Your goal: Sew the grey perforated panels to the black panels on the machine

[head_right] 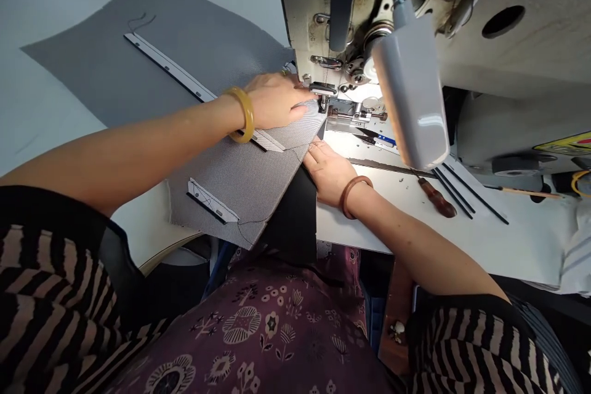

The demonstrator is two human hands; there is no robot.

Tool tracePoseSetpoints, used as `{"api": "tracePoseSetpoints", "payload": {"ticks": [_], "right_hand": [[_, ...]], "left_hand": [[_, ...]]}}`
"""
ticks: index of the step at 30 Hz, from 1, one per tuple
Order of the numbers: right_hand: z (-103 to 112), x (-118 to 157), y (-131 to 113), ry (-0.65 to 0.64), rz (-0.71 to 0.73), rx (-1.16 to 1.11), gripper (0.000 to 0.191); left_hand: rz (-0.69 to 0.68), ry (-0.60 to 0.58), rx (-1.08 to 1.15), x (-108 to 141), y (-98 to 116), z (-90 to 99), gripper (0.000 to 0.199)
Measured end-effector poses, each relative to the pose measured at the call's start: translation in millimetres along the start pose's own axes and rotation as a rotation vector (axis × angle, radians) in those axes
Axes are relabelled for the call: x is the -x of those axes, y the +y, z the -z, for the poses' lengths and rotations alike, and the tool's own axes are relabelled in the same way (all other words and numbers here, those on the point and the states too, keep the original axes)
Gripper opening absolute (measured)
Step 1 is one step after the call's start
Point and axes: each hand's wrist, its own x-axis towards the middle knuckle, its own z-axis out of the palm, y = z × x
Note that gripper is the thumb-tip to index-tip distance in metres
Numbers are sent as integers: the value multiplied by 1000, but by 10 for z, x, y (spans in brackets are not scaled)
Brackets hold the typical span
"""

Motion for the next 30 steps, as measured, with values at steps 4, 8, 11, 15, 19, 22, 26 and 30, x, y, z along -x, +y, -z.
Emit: {"api": "tracePoseSetpoints", "payload": {"ticks": [4, 8, 11, 15, 19, 22, 26, 30], "right_hand": [[5, 5, 5, 19, 16, 2, 76], [4, 3, 12, 8, 12, 7, 75], [5, -2, 8, 3, 7, -6, 72], [0, -11, -1, 23, 7, -19, 68], [-18, -22, 1, 59, 35, -51, 64], [-32, -22, 14, 62, 29, -30, 65], [-35, -6, 31, 47, 18, 12, 68], [-11, 10, 17, 48, 16, 18, 68]], "left_hand": [[10, -33, 88, -63, 10, 60, 49], [96, -30, 135, -64, 101, 115, 44], [66, 4, 115, -64, 131, 65, 45], [7, 49, 114, -49, 96, -69, 46], [-4, 55, 109, -23, 61, -133, 47], [-22, 49, 139, -22, 47, -131, 45], [-42, 68, 218, -12, 22, -114, 42], [-37, 101, 293, 7, -34, -112, 40]]}}
